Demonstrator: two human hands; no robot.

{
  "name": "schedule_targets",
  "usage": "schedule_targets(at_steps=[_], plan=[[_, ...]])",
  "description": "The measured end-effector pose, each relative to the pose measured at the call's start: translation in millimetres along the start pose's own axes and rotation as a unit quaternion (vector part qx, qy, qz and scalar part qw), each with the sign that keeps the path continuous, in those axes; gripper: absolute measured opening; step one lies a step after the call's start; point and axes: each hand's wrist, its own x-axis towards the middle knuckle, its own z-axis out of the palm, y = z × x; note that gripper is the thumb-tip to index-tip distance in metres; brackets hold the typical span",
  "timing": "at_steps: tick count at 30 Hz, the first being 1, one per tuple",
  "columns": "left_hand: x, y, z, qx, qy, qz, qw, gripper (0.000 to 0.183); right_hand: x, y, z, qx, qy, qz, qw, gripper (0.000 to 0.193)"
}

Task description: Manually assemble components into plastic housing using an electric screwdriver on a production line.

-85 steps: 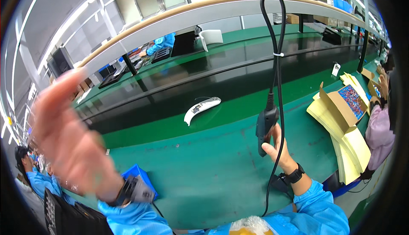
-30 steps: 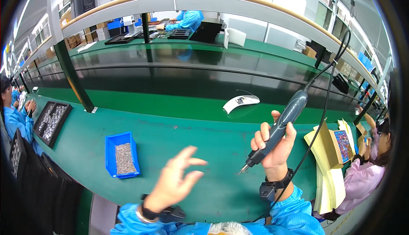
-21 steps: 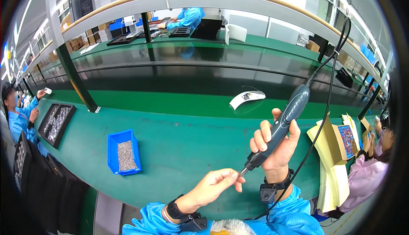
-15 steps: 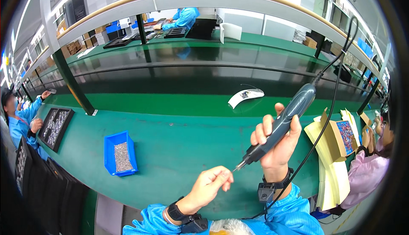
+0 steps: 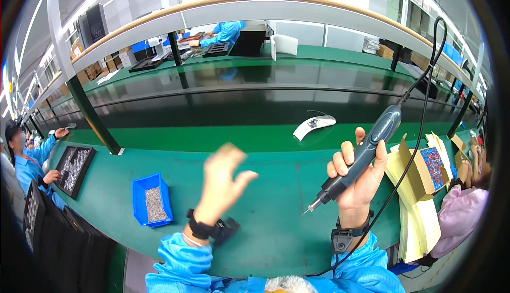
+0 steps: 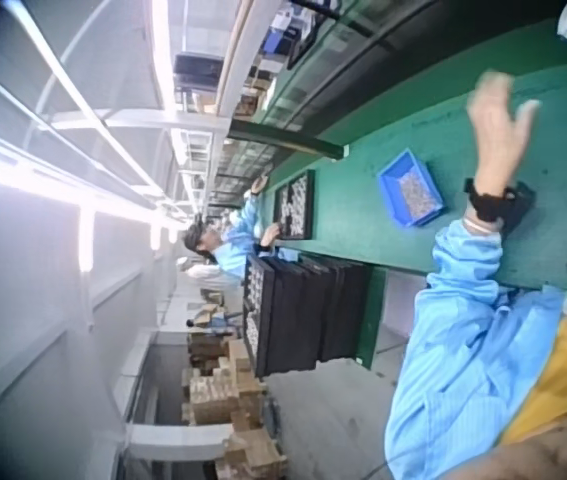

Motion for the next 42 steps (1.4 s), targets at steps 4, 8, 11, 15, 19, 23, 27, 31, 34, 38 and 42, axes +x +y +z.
schedule_targets(at_steps=[4,8,11,15,19,23,27,31,34,38,42], plan=[[-47.8,45.2,26.1,-0.446,-0.204,-0.05,0.87,0.026,-2.3,10.9,0.2,0.004,0.018,0.046,0.999,0.043],[-63.9,54.5,42.2,-0.534,-0.215,0.059,0.815,0.018,-8.6,10.4,7.1,-0.03,0.04,0.053,0.997,0.041],[-57.8,60.2,41.2,-0.5,-0.255,0.035,0.827,0.011,-8.0,8.2,5.7,-0.069,0.062,0.025,0.995,0.04],[-54.4,32.7,30.9,-0.105,-0.095,0.195,0.97,0.011,2.9,23.7,-12.1,-0.136,0.026,0.024,0.99,0.038],[-56.6,-28.4,17.6,-0.001,0.153,0.152,0.977,0.024,10.5,50.8,-47.0,-0.323,0.013,0.028,0.946,0.035],[-38.3,-47.9,5.3,-0.078,-0.238,-0.063,0.966,0.055,17.3,50.0,-114.2,-0.539,-0.084,-0.02,0.838,0.042],[-56.8,-75.7,37.7,-0.203,0.055,0.032,0.977,0.047,20.2,43.4,-117.0,-0.487,-0.206,-0.018,0.849,0.05],[-49.4,-86.3,39.9,-0.32,-0.148,-0.061,0.934,0.047,43.3,35.1,-135.7,-0.339,-0.189,0.038,0.921,0.069],[-58.6,-80.7,56.6,-0.224,-0.153,-0.035,0.962,0.043,78.5,15.3,-205.4,-0.333,-0.152,0.066,0.928,0.058],[-60.0,-93.2,68.9,-0.184,-0.157,0.003,0.97,0.037,91.9,6.9,-303.4,-0.298,0.018,0.128,0.946,0.04],[-59.3,-88.4,63.1,-0.196,-0.179,-0.029,0.964,0.037,87.4,12.1,-309.4,-0.326,0.047,0.132,0.935,0.036]])
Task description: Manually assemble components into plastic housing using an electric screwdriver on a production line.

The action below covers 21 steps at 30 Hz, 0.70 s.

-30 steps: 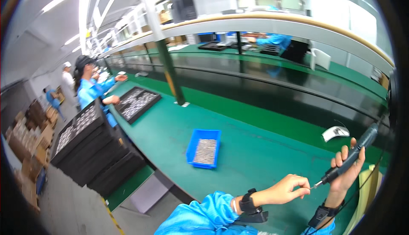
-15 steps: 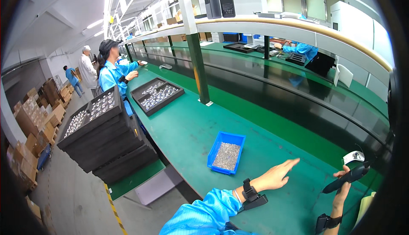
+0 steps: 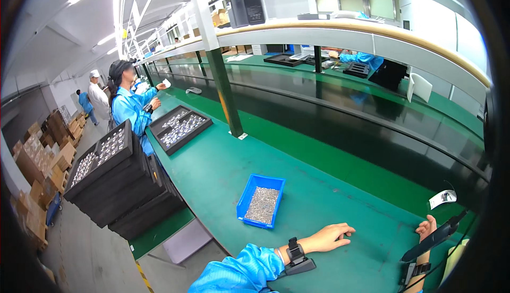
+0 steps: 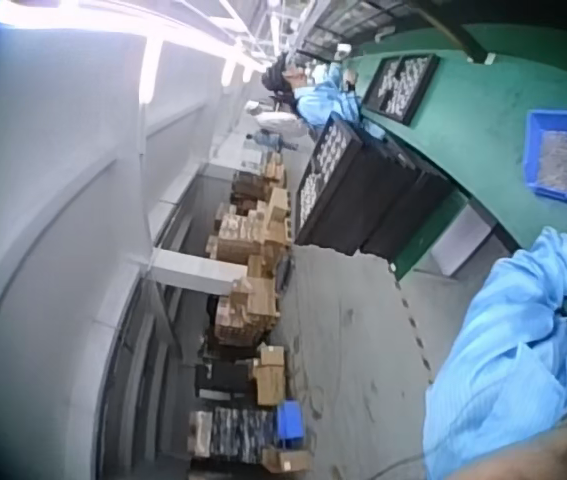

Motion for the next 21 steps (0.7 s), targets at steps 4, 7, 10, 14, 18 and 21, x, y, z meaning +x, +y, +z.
schedule_targets(at_steps=[4,7,10,14,18,21], plan=[[0.7,1.2,-1.6,0.004,0.0,0.001,1.0,0.035,-1.8,1.3,7.1,-0.039,0.011,-0.024,0.999,0.034],[1.0,2.9,-1.9,0.002,0.003,0.003,1.0,0.033,-1.7,4.6,8.8,-0.101,0.012,-0.066,0.993,0.029],[1.4,-1.4,-0.4,0.002,0.01,0.009,1.0,0.033,-1.9,6.1,9.5,-0.131,0.025,-0.044,0.99,0.026],[-0.6,-2.1,-1.6,0.003,0.008,0.01,1.0,0.032,0.7,11.9,3.8,-0.141,0.033,-0.036,0.989,0.021],[-1.9,-0.3,-3.3,-0.003,0.004,-0.005,1.0,0.032,0.5,11.8,9.6,-0.153,0.032,-0.05,0.986,0.018],[0.8,-3.8,-1.6,0.002,0.012,0.009,1.0,0.033,1.1,9.3,9.1,-0.171,0.012,-0.053,0.984,0.018]])
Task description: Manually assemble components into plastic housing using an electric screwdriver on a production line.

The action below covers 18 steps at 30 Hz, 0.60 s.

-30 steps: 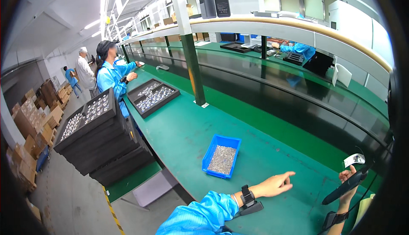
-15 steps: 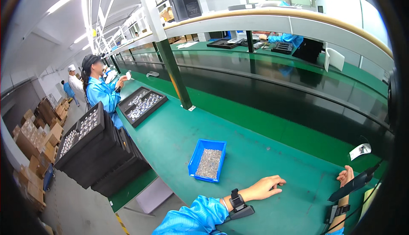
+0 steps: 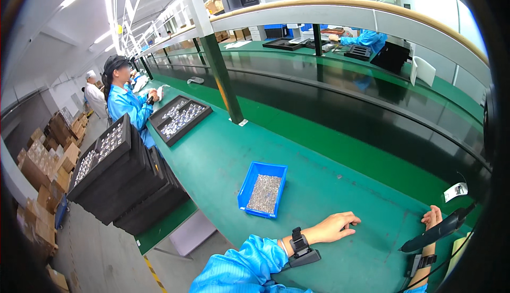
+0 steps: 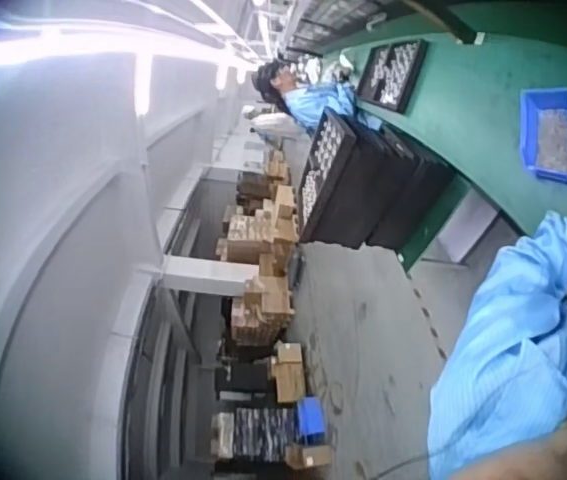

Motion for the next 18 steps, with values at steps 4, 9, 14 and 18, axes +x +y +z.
schedule_targets(at_steps=[4,9,14,18], plan=[[-1.6,4.7,-2.5,-0.008,-0.01,-0.017,1.0,0.033,1.7,6.7,-5.9,-0.006,0.009,-0.004,1.0,0.017],[-0.6,-0.1,1.1,0.0,-0.009,-0.006,1.0,0.033,-5.7,-2.3,5.6,-0.026,0.027,-0.009,0.999,0.017],[-3.0,-1.4,0.3,-0.001,-0.008,-0.003,1.0,0.033,-10.4,-7.9,14.8,-0.048,0.035,-0.01,0.998,0.017],[-2.7,2.4,-1.6,-0.004,-0.009,-0.004,1.0,0.033,-3.3,5.8,1.8,-0.027,0.013,-0.025,0.999,0.017]])
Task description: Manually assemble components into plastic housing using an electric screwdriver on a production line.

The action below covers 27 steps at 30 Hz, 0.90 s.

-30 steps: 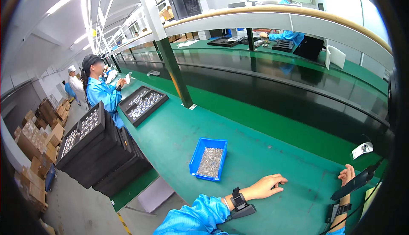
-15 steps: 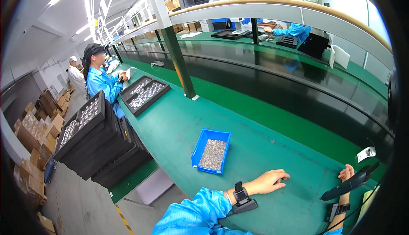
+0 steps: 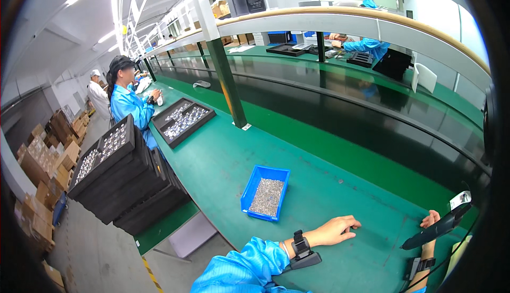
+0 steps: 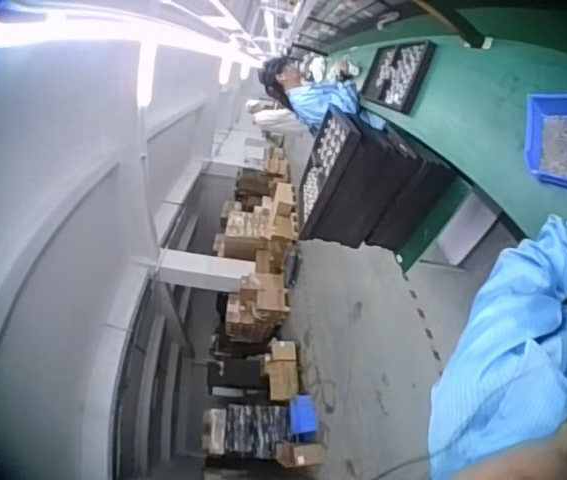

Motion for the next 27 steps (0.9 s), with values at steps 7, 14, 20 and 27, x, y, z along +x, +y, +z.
schedule_targets(at_steps=[7,14,20,27], plan=[[1.8,-0.8,-0.5,0.003,0.002,-0.002,1.0,0.033,0.9,-12.5,3.8,-0.007,-0.035,0.032,0.999,0.016],[1.1,-0.8,-1.4,-0.008,0.0,-0.008,1.0,0.033,-2.4,-15.9,8.5,0.0,-0.025,0.03,0.999,0.016],[1.9,-3.0,-1.5,-0.002,-0.001,-0.006,1.0,0.033,2.1,-7.2,4.1,0.001,-0.033,0.024,0.999,0.017],[0.1,-1.7,-2.0,-0.006,-0.011,-0.017,1.0,0.032,4.3,3.5,-1.8,0.0,-0.04,-0.005,0.999,0.015]])
